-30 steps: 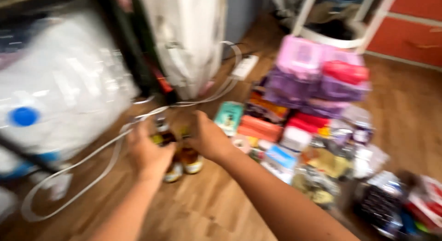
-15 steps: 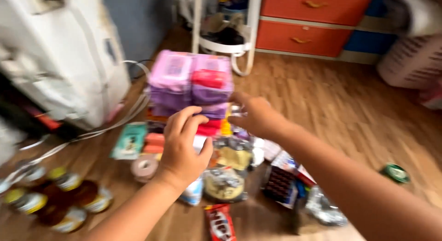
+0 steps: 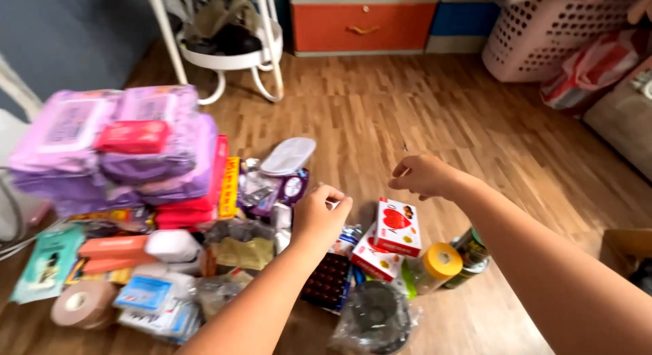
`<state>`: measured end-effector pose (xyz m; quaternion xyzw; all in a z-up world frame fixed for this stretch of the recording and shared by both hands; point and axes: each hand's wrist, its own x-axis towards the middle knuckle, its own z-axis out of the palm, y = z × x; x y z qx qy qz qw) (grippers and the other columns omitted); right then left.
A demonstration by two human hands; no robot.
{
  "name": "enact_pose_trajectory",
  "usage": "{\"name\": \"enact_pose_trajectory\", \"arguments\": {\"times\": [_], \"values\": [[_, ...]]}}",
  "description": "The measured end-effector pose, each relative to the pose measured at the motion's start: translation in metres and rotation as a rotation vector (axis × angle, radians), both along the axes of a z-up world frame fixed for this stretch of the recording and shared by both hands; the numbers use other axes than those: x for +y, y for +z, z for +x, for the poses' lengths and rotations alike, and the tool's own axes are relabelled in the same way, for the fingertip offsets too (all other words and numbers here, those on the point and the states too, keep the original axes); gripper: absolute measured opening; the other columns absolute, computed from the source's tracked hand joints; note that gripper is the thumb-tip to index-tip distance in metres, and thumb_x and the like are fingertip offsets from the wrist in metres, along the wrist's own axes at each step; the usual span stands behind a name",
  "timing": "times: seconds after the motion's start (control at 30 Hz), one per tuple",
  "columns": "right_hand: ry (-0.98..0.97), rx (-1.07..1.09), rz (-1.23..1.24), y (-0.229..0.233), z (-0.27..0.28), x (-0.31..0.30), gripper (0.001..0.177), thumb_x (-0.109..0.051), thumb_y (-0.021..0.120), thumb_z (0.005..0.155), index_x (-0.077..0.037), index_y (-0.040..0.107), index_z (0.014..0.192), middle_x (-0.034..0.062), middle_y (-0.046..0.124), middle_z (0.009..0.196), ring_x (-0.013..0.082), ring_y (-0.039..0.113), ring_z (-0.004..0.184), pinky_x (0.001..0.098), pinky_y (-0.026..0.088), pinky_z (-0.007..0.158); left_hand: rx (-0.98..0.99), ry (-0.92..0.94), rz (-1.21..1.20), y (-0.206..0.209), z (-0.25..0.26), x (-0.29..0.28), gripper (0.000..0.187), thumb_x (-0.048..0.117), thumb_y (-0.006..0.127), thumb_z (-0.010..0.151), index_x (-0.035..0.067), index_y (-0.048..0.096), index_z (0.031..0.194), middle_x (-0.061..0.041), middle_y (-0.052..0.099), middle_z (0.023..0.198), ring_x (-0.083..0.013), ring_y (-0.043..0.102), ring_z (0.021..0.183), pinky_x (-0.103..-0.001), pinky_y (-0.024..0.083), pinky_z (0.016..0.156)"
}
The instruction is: Organizing and putting away various snacks, cans, and beverages into a shelf and refrigerator.
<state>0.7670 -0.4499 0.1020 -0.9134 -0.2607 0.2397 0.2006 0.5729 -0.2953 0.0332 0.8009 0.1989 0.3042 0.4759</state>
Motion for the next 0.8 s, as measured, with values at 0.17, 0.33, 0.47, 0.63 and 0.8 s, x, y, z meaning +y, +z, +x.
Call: {"name": "enact_pose_trajectory", "arguments": {"times": [0.17,0.33,0.47,0.63,0.8], "values": [[-0.001,-0.037,0.028,-0.003,0.02,-0.04,0.051,-0.04,0.075,0.083,-0.011,0.069,0.126,0.009,0.076,0.118,0.0259,0.074,0.096,0.0372,0.061,0.08,0.143,-0.078,0.064,0.011,0.028,-0.041,0.026,0.028,0.077,0.081,0.005,0.072,0.09,-0.013,0.073,0.094,-0.0281,0.071,0.088,-0.039,0.056,0.08],[0.027,-0.185,0.033,0.018,0.018,-0.105,0.052,-0.038,0.077,0.083,-0.015,0.068,0.129,0.008,0.073,0.125,0.025,0.069,0.113,0.0381,0.054,0.096,0.108,-0.24,0.199,0.009,0.048,-0.089,0.031,0.025,0.078,0.078,0.006,0.072,0.101,-0.017,0.07,0.109,-0.0339,0.066,0.106,-0.042,0.053,0.09],[-0.117,-0.091,0.093,-0.004,0.034,-0.179,0.067,-0.02,0.081,0.076,-0.019,0.058,0.139,0.0101,0.066,0.138,0.0264,0.068,0.12,0.041,0.056,0.098,0.293,-0.417,0.299,0.01,0.064,-0.136,0.048,0.024,0.083,0.069,0.006,0.068,0.111,-0.016,0.064,0.124,-0.0348,0.059,0.12,-0.042,0.049,0.101],[-0.157,0.054,0.014,-0.031,0.029,-0.22,0.093,-0.005,0.082,0.07,-0.027,0.043,0.151,0.0114,0.054,0.149,0.0295,0.06,0.13,0.0438,0.056,0.103,0.384,-0.462,0.265,0.027,0.083,-0.175,0.062,0.019,0.083,0.065,0.009,0.061,0.122,-0.013,0.06,0.133,-0.0329,0.057,0.126,-0.04,0.05,0.102],[0.064,0.114,0.009,-0.092,0.022,-0.219,0.119,-0.009,0.095,0.054,-0.03,0.031,0.152,0.0083,0.057,0.145,0.026,0.055,0.133,0.0392,0.049,0.108,0.576,-0.468,0.193,0.019,0.112,-0.207,0.075,0.016,0.09,0.062,0.013,0.054,0.128,-0.01,0.056,0.141,-0.0314,0.055,0.129,-0.041,0.05,0.102]]}}
